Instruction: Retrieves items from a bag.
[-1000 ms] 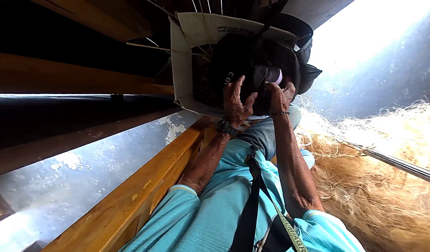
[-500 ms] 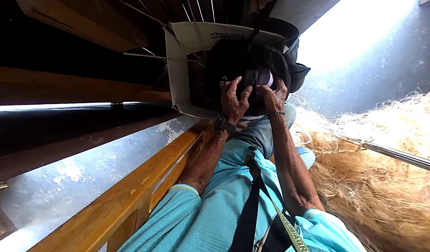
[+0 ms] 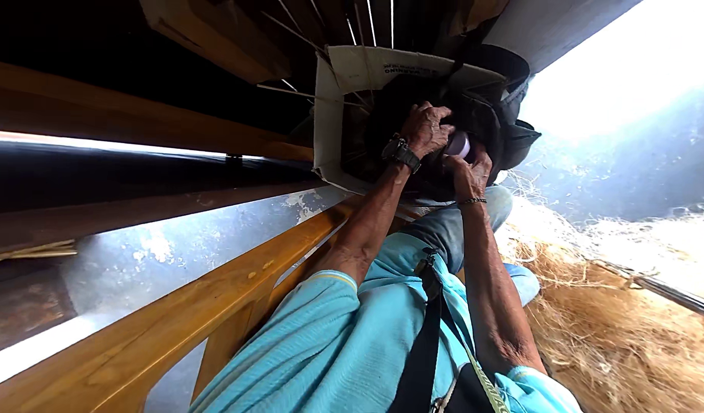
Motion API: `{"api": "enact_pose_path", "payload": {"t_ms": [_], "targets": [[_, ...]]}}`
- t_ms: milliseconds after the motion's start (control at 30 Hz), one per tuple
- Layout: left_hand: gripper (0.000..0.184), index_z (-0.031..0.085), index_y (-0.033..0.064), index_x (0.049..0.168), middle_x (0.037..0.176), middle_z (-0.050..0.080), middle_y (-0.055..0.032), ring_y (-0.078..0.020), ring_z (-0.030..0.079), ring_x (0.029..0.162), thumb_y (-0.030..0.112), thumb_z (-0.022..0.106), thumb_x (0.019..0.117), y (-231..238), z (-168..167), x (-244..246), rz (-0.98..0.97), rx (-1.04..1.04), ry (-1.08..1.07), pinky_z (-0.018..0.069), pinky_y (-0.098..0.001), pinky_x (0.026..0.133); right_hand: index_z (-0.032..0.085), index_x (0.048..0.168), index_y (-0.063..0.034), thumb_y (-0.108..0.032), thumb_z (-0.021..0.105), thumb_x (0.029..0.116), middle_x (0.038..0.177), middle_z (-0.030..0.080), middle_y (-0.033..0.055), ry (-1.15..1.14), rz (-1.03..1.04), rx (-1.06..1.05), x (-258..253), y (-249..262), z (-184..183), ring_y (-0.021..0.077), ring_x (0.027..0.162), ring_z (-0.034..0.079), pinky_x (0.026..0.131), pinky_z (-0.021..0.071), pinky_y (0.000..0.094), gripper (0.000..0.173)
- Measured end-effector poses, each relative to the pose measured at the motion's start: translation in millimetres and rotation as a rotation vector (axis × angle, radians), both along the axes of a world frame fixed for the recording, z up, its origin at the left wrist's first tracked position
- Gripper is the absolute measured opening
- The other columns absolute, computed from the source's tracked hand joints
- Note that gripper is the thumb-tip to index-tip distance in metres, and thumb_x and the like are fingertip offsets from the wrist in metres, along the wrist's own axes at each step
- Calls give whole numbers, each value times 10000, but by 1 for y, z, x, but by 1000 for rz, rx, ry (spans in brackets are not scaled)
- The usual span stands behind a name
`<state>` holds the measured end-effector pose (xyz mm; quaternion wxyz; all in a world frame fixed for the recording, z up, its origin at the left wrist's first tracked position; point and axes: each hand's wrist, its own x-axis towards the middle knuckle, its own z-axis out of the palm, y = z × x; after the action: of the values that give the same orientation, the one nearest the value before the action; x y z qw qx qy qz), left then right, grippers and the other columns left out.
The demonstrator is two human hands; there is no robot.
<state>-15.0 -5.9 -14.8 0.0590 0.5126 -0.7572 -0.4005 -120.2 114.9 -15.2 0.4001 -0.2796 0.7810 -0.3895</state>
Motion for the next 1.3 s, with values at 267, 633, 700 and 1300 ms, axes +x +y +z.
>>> {"api": "enact_pose_path", "payload": {"t_ms": [267, 633, 700, 1300], "targets": [[263, 746, 36, 1065, 1094, 715, -166, -310, 649, 1113, 251, 731, 915, -13, 4, 1, -151, 13, 37, 482, -462, 1024, 603, 1359, -134, -246, 786, 745, 1276, 661, 112, -32, -3, 19, 4, 14, 8, 265, 1170, 633, 935, 539, 528, 650], [379, 691, -18, 1183, 1198, 648, -242, -361, 611, 1180, 218, 756, 894, -9, -4, -1, -178, 36, 70, 477, -485, 1052, 560, 1385, -54, -295, 792, 745, 1294, 631, 199, -10, 64, 132, 0, 20, 12, 361, 1186, 601, 951, 499, 602, 722], [352, 701, -30, 1133, 1151, 662, -239, -360, 627, 1142, 219, 758, 891, -9, -7, 2, -191, 12, 86, 484, -481, 1036, 559, 1383, -42, -302, 779, 761, 1306, 625, 208, -2, 92, 146, -1, 18, 16, 364, 1203, 594, 968, 490, 604, 709], [258, 653, 13, 1149, 1203, 659, -212, -376, 605, 1210, 135, 649, 922, -42, 5, 16, 185, -97, -273, 504, -526, 997, 595, 1359, -68, -261, 818, 707, 1222, 687, 167, 223, 58, -39, 9, 16, 19, 319, 1123, 663, 923, 526, 560, 716]]}}
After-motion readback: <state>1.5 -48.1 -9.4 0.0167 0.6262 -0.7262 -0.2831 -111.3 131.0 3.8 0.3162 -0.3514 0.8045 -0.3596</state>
